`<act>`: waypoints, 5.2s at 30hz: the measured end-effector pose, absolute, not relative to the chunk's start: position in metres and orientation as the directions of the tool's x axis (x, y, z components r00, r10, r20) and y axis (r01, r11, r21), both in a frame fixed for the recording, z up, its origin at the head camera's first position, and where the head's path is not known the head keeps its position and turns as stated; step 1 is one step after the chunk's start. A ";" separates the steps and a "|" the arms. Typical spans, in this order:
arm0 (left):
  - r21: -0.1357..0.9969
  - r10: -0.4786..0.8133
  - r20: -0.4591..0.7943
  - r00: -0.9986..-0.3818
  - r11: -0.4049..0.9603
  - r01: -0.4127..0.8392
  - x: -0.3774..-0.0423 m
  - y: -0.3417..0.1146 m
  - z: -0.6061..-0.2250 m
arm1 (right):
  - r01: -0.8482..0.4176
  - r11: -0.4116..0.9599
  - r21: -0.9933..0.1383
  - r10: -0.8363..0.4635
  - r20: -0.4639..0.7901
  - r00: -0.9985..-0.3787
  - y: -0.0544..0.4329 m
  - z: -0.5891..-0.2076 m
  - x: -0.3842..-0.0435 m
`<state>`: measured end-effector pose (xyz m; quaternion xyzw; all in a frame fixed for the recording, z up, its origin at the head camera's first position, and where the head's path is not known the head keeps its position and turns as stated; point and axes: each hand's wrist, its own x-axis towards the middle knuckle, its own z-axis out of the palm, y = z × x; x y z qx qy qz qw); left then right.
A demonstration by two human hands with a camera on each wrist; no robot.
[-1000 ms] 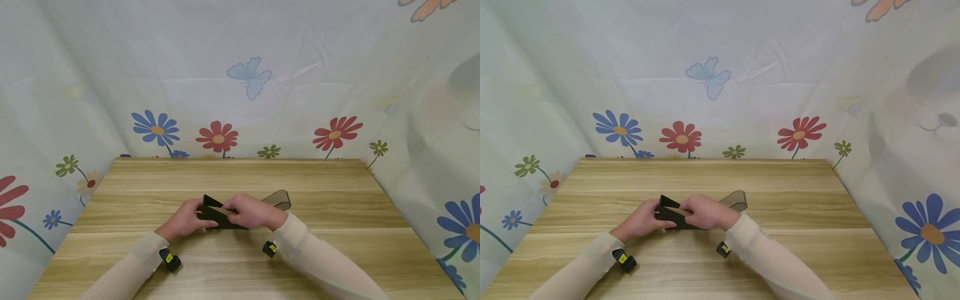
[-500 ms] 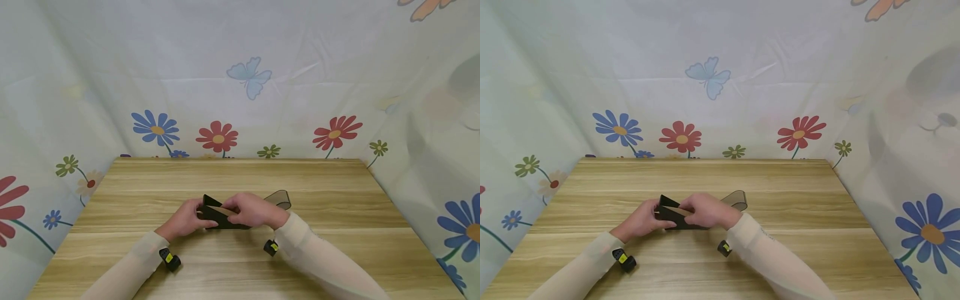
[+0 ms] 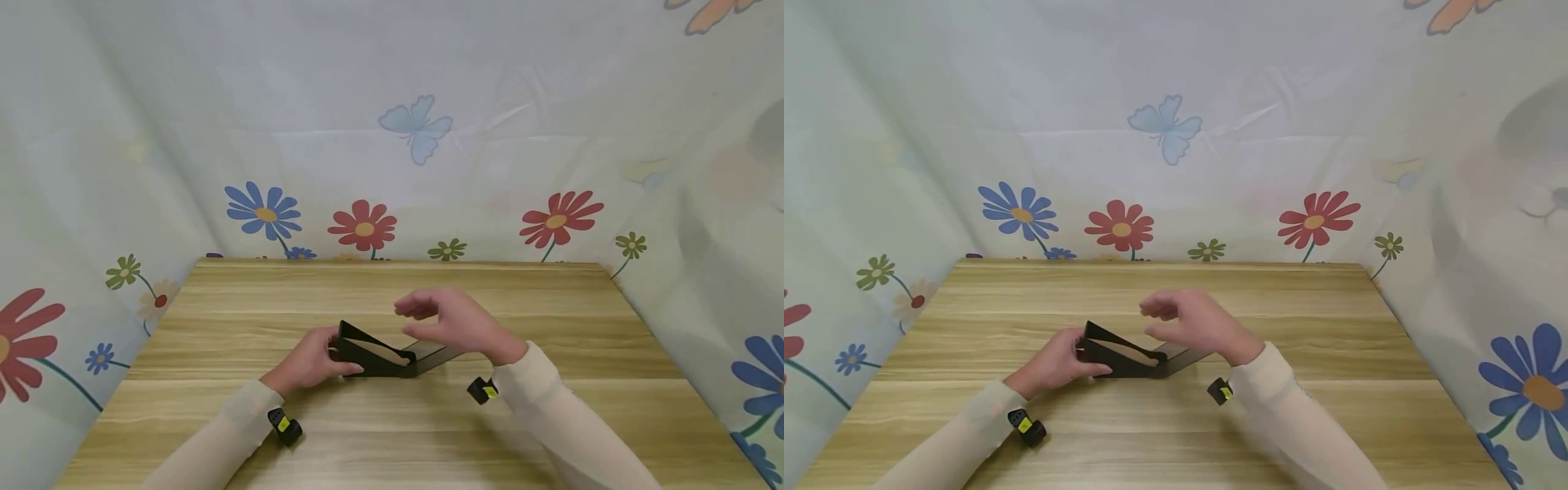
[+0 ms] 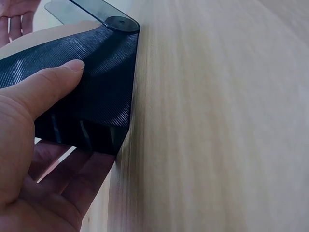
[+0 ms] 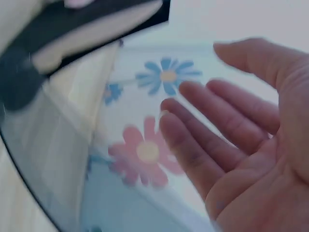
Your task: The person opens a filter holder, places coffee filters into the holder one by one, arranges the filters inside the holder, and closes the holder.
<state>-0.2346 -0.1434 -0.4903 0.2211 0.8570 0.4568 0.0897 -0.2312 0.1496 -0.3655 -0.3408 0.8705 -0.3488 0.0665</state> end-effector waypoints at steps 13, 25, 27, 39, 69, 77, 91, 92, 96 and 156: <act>0.803 0.458 0.048 -0.888 0.510 0.307 -0.232 -0.141 -0.491 | -0.518 0.572 -0.635 -0.569 0.147 -0.809 0.222 -0.392 -0.246; 0.792 0.452 0.062 -0.890 0.519 0.320 -0.232 -0.144 -0.489 | -0.437 0.469 -0.768 -0.548 0.135 -0.826 0.248 -0.417 -0.242; 0.792 0.454 0.060 -0.889 0.521 0.319 -0.232 -0.144 -0.488 | -0.413 0.430 -0.803 -0.544 0.135 -0.828 0.251 -0.421 -0.243; 0.797 0.451 0.047 -0.891 0.521 0.306 -0.232 -0.144 -0.487 | -0.428 0.349 -0.834 -0.549 0.189 -0.814 0.240 -0.426 -0.243; 0.783 0.459 0.057 -0.887 0.530 0.325 -0.232 -0.143 -0.485 | -0.478 0.305 -0.824 -0.573 0.243 -0.783 0.169 -0.420 -0.247; 0.779 0.452 0.056 -0.890 0.538 0.322 -0.230 -0.142 -0.483 | -0.491 0.331 -0.806 -0.595 0.226 -0.772 0.153 -0.424 -0.249; 0.774 0.467 0.070 -0.881 0.532 0.344 -0.231 -0.143 -0.483 | -0.485 0.313 -0.817 -0.633 0.201 -0.748 0.133 -0.427 -0.249; 0.774 0.468 0.074 -0.881 0.531 0.346 -0.232 -0.143 -0.484 | -0.493 0.313 -0.812 -0.639 0.204 -0.742 0.131 -0.427 -0.250; 0.771 0.472 0.083 -0.877 0.528 0.357 -0.232 -0.143 -0.484 | -0.511 0.323 -0.796 -0.653 0.203 -0.730 0.128 -0.429 -0.251; 0.786 0.488 0.045 -0.872 0.521 0.332 -0.235 -0.143 -0.485 | -0.543 0.470 -0.696 -0.693 0.090 -0.715 0.107 -0.439 -0.252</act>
